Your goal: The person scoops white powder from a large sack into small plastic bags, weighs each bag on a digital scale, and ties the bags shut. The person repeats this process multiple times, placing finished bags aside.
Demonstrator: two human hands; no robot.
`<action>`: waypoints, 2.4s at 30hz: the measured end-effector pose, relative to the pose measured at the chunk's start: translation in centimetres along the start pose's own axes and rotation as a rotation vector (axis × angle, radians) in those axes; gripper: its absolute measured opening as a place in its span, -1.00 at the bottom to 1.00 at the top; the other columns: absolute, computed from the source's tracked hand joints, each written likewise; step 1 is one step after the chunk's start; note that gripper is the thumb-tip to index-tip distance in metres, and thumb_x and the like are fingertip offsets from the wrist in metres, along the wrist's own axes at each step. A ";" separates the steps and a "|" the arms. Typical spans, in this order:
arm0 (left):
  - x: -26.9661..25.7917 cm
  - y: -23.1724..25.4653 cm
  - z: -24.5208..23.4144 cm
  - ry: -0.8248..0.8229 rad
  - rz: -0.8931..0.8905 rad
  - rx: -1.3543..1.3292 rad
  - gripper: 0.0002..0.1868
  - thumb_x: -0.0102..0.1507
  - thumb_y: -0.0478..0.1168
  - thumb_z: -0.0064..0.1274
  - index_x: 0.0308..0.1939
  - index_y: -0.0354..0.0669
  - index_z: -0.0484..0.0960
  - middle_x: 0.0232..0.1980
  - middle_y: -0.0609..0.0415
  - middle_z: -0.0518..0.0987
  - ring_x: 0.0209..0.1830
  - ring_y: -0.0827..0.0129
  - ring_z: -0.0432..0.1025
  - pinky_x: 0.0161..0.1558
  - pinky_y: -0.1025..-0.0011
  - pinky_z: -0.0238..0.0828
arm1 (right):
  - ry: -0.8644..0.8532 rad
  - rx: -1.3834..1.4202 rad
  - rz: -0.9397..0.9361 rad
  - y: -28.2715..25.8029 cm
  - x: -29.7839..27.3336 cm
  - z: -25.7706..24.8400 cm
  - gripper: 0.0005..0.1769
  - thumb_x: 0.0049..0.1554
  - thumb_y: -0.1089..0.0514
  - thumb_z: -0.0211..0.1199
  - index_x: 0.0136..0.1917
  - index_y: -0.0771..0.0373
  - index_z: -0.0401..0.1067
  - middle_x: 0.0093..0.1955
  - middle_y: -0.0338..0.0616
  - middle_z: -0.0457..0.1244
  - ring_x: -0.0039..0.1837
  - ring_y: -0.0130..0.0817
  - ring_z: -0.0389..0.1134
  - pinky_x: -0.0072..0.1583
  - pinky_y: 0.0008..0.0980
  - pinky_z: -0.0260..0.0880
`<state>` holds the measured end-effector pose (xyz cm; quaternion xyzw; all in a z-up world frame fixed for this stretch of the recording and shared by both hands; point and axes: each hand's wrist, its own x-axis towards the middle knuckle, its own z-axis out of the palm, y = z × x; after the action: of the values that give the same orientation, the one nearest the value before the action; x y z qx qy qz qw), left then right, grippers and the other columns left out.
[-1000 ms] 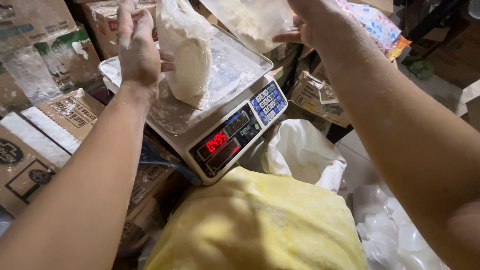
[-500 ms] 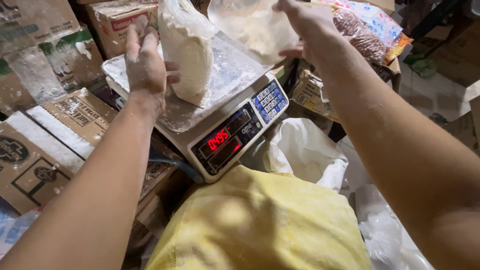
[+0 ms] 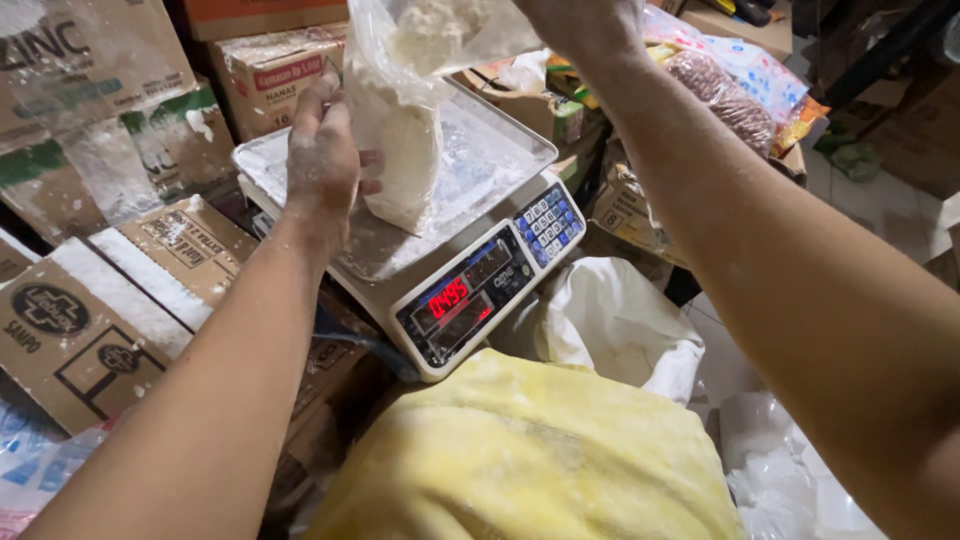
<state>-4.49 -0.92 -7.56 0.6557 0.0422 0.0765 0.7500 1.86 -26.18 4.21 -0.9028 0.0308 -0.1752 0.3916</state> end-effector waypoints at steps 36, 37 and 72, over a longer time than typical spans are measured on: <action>-6.3 2.4 -6.0 0.087 -0.147 0.037 -0.80 0.36 -0.16 -0.05 0.02 -0.02 0.59 -0.13 0.18 0.63 -0.37 0.45 0.49 -0.38 0.47 0.43 | -0.556 0.309 0.550 4.1 -10.4 -5.1 -0.18 -0.01 -0.24 0.24 0.42 0.18 0.28 0.20 0.20 0.34 0.15 -0.01 0.44 0.16 -0.19 0.50; -6.5 2.5 -7.2 0.098 -0.144 0.025 -0.81 0.36 -0.17 -0.05 0.02 0.00 0.58 -0.12 0.18 0.62 -0.37 0.46 0.48 -0.37 0.47 0.42 | -0.578 0.313 0.568 3.8 -10.9 -4.5 -0.20 -0.01 -0.23 0.23 0.42 0.16 0.26 0.20 0.18 0.34 0.13 0.00 0.45 0.16 -0.17 0.52; -8.5 -3.8 -21.9 0.679 0.157 0.297 -0.71 0.39 -0.14 0.09 0.16 -0.13 0.57 0.04 0.11 0.56 -0.02 0.42 0.44 0.02 0.41 0.37 | -0.894 0.923 0.787 -9.2 -24.3 27.1 -0.55 0.17 0.30 0.19 0.28 0.58 0.29 0.38 0.35 0.23 0.20 0.03 0.42 0.23 -0.06 0.52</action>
<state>-16.23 18.50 -14.60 0.6959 0.2486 0.3397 0.5818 -12.45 3.79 -13.43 -0.5545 0.1126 0.3654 0.7392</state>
